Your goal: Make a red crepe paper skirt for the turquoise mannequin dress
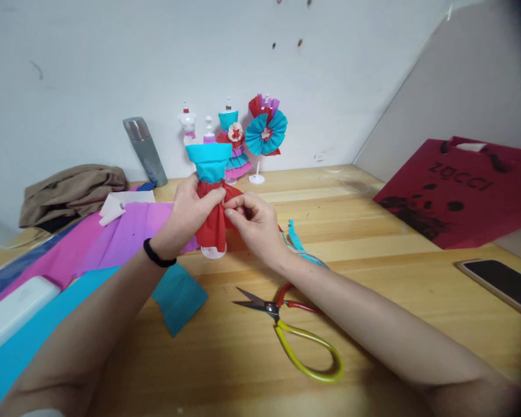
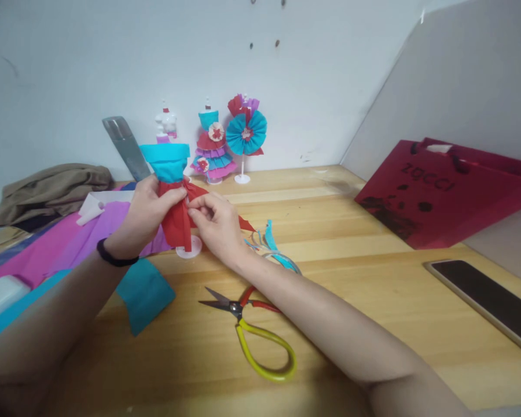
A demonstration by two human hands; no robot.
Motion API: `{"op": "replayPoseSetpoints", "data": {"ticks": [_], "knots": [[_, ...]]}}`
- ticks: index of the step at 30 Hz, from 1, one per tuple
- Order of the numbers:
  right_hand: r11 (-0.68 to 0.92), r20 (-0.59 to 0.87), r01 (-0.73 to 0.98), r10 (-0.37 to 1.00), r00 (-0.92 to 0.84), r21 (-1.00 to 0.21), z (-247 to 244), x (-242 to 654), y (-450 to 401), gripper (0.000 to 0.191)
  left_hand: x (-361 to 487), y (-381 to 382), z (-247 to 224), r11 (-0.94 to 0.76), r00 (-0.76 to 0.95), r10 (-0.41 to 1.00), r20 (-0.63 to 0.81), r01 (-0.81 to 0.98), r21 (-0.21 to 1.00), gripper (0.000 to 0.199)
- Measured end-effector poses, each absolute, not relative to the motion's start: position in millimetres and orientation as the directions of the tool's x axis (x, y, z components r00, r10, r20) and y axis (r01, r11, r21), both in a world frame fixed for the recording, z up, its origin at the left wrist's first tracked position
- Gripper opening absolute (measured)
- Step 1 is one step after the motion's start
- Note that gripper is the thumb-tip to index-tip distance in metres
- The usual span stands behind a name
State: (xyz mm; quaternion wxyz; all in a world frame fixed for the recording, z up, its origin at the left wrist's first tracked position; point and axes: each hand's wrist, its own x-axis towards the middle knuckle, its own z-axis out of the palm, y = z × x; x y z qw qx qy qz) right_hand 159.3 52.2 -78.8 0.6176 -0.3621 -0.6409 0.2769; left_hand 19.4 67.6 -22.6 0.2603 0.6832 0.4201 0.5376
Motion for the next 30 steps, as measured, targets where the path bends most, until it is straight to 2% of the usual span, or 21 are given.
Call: {"op": "replayPoseSetpoints", "data": {"ticks": [9,12,16,20,26,30], "knots": [[0.551,0.553,0.074,0.833,0.021,-0.832,-79.7,157.1,49.0,0.009,18.8,67.4,-23.0,-0.510,0.078,0.857,0.509,0.262,0.819,0.009],[0.472,0.472,-0.062,0.882,0.012,-0.880,-81.7,154.7,48.8,0.013,17.6,68.4,-23.6,-0.505,0.084,0.861,0.501,0.253,0.825,0.011],[0.276,0.308,-0.314,0.950,-0.057,-0.908,-82.3,151.5,42.8,0.021,15.9,70.8,-24.7,-0.512,0.080,0.856,0.511,0.273,0.814,0.013],[0.140,0.222,-0.495,0.969,-0.110,-0.857,-86.7,146.8,33.0,0.030,14.7,72.9,-26.5,-0.520,0.064,0.849,0.525,0.280,0.807,0.013],[0.003,0.120,-0.611,0.981,-0.151,-0.792,-93.7,142.0,26.6,0.040,15.9,72.1,-25.1,-0.520,0.055,0.847,0.528,0.286,0.805,0.012],[-0.108,0.037,-0.703,0.982,-0.187,-0.703,-89.3,140.5,22.4,0.041,17.3,71.5,-23.2,-0.533,0.049,0.830,0.555,0.360,0.765,0.007]]}}
